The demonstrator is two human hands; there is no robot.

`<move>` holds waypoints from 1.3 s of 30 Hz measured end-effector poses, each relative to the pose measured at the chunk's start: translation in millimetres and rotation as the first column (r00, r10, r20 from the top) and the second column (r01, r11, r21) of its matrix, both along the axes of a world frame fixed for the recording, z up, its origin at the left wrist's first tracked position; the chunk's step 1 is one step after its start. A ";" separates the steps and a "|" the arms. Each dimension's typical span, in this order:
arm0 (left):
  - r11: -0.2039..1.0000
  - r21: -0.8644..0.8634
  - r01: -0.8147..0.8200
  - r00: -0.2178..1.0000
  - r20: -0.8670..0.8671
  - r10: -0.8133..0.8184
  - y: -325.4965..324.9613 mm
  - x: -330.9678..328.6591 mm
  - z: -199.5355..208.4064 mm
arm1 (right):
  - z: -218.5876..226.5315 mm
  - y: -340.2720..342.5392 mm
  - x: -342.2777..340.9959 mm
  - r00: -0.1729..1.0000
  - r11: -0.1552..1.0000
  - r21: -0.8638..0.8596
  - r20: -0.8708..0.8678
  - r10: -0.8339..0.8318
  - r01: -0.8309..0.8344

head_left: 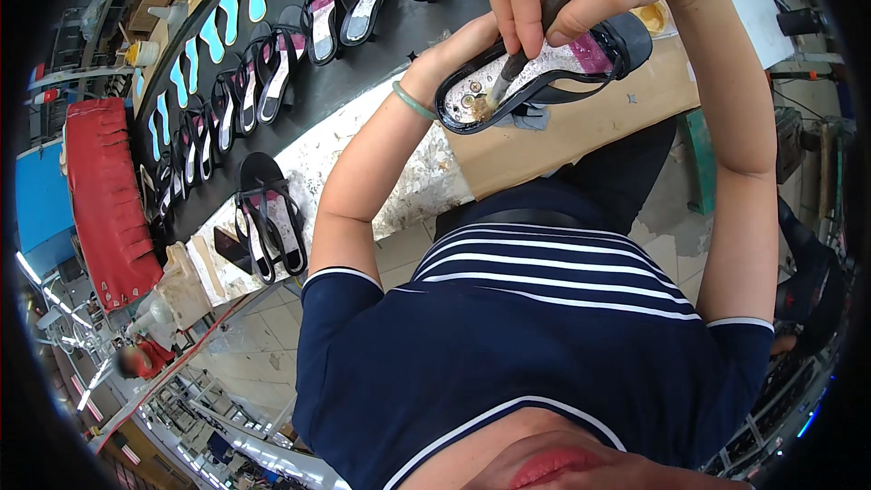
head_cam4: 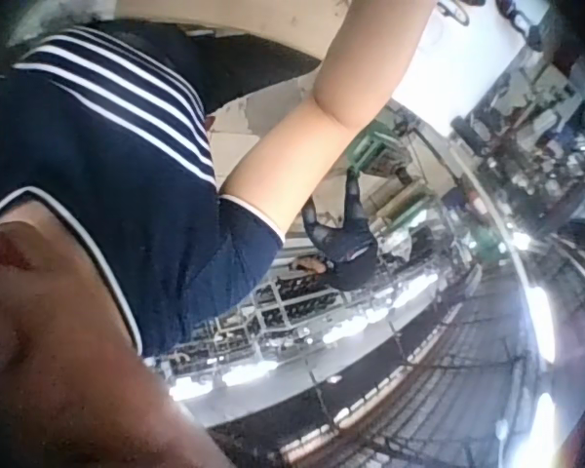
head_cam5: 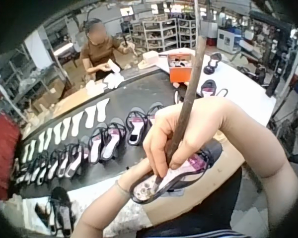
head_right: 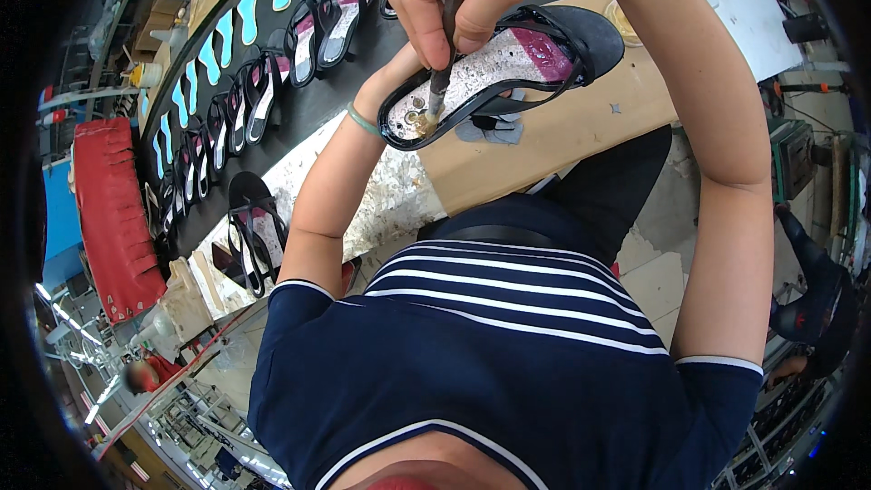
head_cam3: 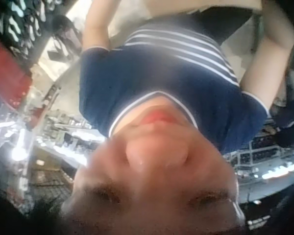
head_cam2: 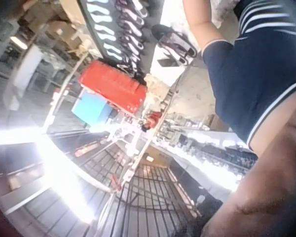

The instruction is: Applying adhesive to the interior components of shoe soles using a manual brush.

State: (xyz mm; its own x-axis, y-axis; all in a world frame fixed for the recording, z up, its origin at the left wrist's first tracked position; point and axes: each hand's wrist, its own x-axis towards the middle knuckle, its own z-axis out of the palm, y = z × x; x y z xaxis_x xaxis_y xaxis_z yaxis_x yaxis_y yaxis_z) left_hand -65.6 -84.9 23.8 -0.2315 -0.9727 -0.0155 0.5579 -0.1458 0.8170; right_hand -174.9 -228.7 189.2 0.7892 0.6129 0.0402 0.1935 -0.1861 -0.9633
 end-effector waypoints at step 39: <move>0.645 0.223 -0.731 0.625 -0.161 0.764 121.2 101.4 -47.7 | -198.2 -1.3 -64.3 0.422 0.353 -0.695 -0.078 -0.903 0.627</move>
